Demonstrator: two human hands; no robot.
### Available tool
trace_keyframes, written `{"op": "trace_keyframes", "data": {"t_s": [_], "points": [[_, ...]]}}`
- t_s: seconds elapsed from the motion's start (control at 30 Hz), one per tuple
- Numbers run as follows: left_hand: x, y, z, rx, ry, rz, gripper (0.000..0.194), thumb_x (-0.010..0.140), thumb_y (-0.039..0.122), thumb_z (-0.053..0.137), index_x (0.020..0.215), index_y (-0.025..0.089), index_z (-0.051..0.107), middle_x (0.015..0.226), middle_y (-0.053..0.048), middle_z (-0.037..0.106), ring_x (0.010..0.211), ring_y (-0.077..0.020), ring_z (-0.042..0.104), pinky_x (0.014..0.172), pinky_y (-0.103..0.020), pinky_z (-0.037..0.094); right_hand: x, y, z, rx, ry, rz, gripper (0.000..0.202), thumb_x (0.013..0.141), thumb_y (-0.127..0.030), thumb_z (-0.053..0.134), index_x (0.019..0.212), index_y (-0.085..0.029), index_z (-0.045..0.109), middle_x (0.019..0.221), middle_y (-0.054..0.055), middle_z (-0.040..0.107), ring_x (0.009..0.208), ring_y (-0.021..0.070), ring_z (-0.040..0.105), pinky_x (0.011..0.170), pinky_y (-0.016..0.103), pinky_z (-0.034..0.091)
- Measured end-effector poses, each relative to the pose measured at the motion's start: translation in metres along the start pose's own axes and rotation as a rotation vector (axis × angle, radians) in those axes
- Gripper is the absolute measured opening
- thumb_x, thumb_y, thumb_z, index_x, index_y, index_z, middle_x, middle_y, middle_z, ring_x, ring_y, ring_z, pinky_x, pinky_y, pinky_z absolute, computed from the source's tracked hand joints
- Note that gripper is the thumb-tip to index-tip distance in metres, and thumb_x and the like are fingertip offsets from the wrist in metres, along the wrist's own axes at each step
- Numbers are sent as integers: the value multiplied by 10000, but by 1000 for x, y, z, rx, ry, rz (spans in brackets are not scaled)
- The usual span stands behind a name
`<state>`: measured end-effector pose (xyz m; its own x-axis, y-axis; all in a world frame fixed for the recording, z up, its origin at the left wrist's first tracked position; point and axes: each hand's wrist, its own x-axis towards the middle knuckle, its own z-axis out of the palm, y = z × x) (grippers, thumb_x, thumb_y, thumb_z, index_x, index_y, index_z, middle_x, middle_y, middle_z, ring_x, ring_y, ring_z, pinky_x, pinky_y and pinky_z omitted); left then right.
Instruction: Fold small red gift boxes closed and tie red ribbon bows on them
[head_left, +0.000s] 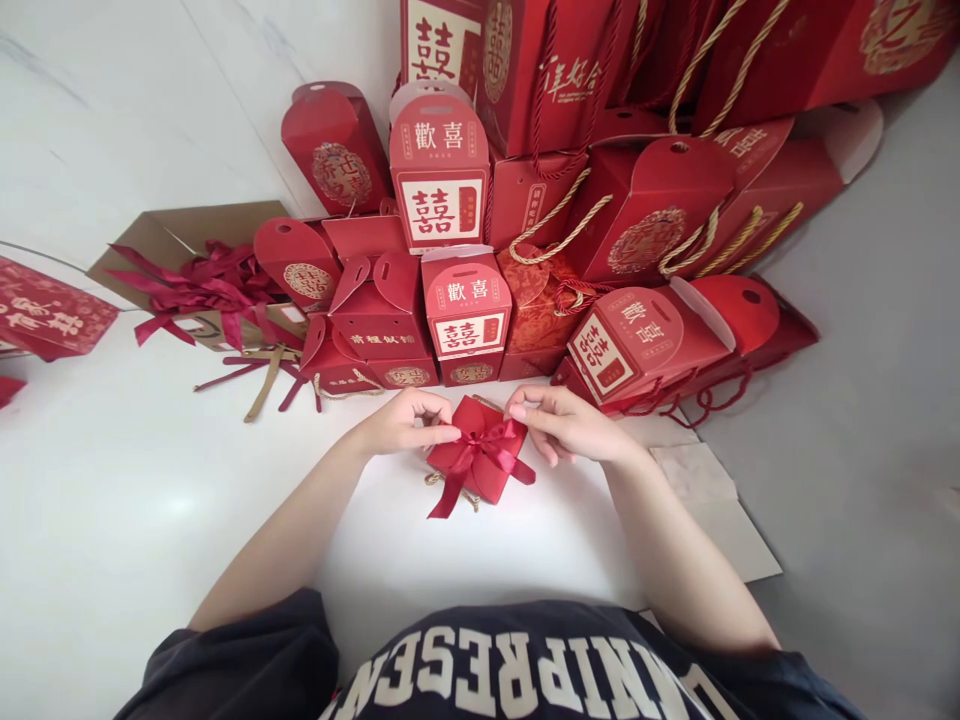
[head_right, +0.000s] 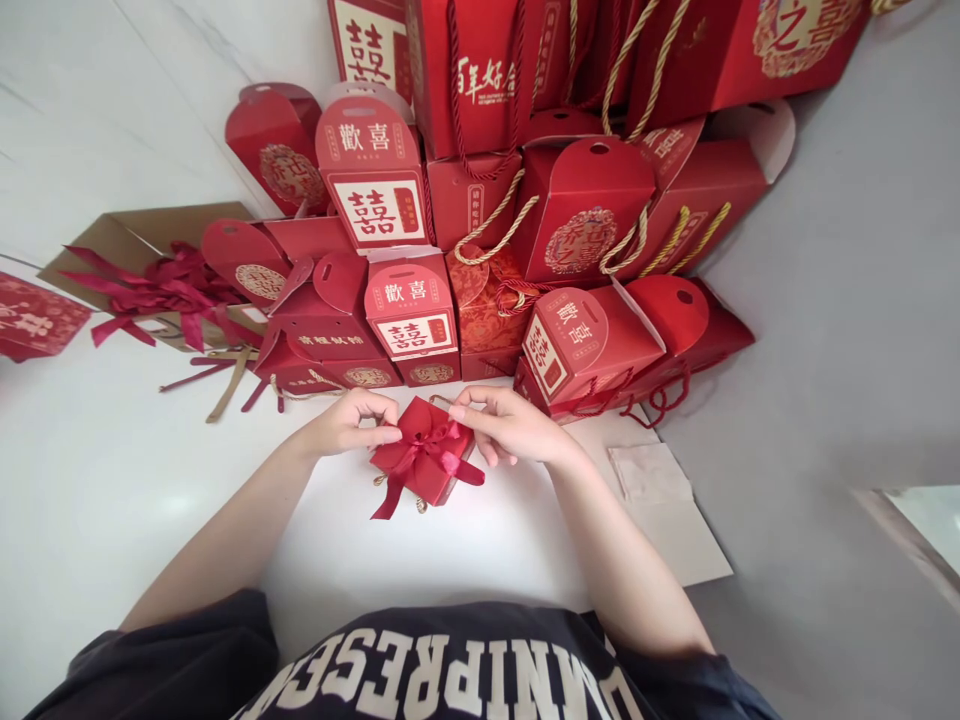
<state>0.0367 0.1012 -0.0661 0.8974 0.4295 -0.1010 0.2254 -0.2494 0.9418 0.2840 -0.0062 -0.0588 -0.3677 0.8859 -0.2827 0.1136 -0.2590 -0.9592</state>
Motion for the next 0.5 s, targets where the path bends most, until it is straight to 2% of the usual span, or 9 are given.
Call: {"op": "trace_keyframes", "data": {"t_s": [0.17,0.5], "points": [[-1,5,-3,74,-23,12,299,707,323,794,628,134,576,626,13,570,591,-94,499,568,-208,399,-7,0,-1,-50,-127,19,318,877,-506,610,873,-189,589,408,-96,523,280,44,354,283,146,253],[-5,6,-7,78,-78,-79,355,674,336,810,629,146,514,642,35,576,561,-80,495,528,-190,386,-8,6,-3,-26,-179,46,306,884,-481,614,866,-178,576,407,-98,510,289,34,339,295,134,275]]}}
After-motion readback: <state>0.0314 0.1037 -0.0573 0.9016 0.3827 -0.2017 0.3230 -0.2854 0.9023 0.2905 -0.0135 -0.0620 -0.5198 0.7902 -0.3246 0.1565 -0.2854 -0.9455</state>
